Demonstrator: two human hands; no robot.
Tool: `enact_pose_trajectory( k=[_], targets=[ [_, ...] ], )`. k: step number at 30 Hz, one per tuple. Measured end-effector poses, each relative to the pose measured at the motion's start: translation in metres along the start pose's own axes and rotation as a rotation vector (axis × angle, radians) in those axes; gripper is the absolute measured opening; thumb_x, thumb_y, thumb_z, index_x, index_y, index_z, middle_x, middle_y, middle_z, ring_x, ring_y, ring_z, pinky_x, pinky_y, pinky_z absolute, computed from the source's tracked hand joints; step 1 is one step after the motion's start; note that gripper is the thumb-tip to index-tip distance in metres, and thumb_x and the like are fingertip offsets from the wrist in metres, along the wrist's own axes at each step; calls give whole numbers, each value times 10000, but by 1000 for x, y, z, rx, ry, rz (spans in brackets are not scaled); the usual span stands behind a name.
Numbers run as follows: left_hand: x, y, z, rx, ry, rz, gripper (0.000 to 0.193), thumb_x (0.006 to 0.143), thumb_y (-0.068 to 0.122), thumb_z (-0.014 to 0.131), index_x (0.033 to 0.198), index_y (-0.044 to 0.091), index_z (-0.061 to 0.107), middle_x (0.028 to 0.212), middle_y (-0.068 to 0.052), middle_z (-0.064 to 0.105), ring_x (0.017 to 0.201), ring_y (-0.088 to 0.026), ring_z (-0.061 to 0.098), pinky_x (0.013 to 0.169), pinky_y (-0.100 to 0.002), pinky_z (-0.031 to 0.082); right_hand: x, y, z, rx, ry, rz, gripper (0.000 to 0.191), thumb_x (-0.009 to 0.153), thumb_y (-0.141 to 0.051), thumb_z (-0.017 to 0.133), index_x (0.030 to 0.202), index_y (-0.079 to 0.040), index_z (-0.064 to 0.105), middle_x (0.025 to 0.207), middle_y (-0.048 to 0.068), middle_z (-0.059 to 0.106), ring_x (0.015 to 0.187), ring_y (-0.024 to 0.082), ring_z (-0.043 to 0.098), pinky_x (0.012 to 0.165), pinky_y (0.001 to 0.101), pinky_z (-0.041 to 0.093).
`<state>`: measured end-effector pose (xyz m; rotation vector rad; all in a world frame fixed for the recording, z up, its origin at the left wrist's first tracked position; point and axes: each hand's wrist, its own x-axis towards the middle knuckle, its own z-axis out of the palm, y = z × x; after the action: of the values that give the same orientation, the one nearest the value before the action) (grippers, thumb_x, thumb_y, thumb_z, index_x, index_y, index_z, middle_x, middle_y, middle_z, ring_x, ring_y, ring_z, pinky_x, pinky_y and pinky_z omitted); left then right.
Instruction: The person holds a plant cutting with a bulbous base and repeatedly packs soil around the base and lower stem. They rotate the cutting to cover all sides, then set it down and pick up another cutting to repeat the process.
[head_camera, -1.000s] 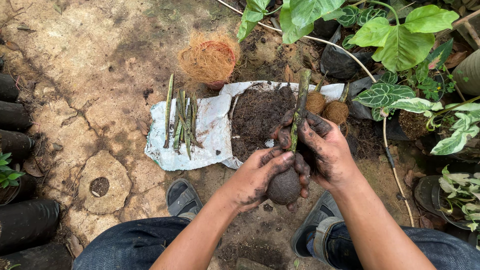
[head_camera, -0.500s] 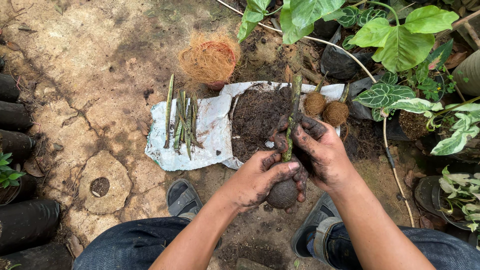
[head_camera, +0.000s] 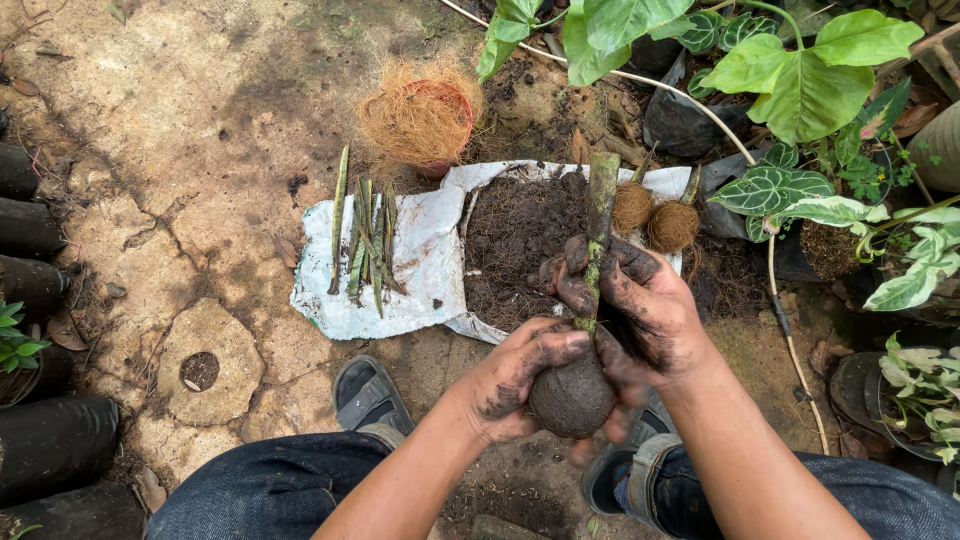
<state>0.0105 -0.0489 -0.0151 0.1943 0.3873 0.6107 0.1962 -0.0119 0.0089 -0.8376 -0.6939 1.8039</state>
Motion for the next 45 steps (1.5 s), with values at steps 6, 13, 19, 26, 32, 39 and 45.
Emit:
enact_pose_trajectory(
  k=[6, 13, 19, 26, 32, 39, 45],
  targets=[
    [-3, 6, 6, 46, -154, 80, 265, 1087, 208, 616, 1119, -55, 614, 917, -172, 673, 722, -295, 708, 474, -341, 527, 3, 3, -2, -20, -43, -37, 498, 934, -241, 759, 1304, 58, 612, 1188, 163, 688, 1049, 227, 641, 948, 380, 532],
    [6, 19, 18, 285, -97, 147, 337, 1118, 293, 551, 1182, -36, 587, 1027, -178, 704, 920, -295, 744, 786, -434, 661, 6, -16, 12, -74, -123, -63, 538, 949, -333, 760, 1325, 31, 638, 1072, 130, 753, 696, 76, 588, 603, 209, 487],
    [8, 27, 19, 219, 13, 155, 387, 1092, 299, 544, 1204, -67, 603, 1100, -169, 702, 992, -303, 733, 826, -523, 655, 3, -23, 18, -309, 146, 18, 399, 920, -235, 739, 1224, 17, 684, 896, 88, 731, 446, 41, 459, 369, 188, 360],
    [6, 17, 14, 82, -84, 143, 334, 1098, 271, 557, 1119, -62, 571, 1006, -184, 695, 840, -337, 745, 596, -434, 633, 8, -10, 8, -229, 119, 5, 330, 992, -190, 742, 1222, 45, 709, 935, 154, 745, 595, 163, 585, 485, 270, 451],
    [8, 18, 15, 182, -37, 140, 256, 1109, 228, 568, 1120, -28, 564, 966, -175, 674, 760, -306, 719, 468, -365, 554, 8, -9, 6, -206, 78, -35, 333, 945, -189, 733, 1175, 45, 680, 949, 103, 725, 767, 145, 715, 670, 279, 600],
    [7, 18, 16, 163, -20, 133, 268, 1124, 233, 559, 1075, -30, 557, 937, -168, 679, 754, -296, 729, 469, -356, 559, 5, -12, 5, -248, 124, -13, 322, 997, -185, 730, 1207, 57, 697, 913, 115, 707, 630, 156, 619, 517, 276, 493],
    [6, 20, 21, 200, -59, 162, 298, 1159, 244, 588, 1145, -54, 578, 986, -173, 669, 797, -306, 718, 526, -392, 577, 7, -13, 13, -176, 97, -17, 318, 938, -188, 730, 1153, 40, 676, 934, 106, 724, 673, 103, 658, 565, 228, 532]
  ],
)
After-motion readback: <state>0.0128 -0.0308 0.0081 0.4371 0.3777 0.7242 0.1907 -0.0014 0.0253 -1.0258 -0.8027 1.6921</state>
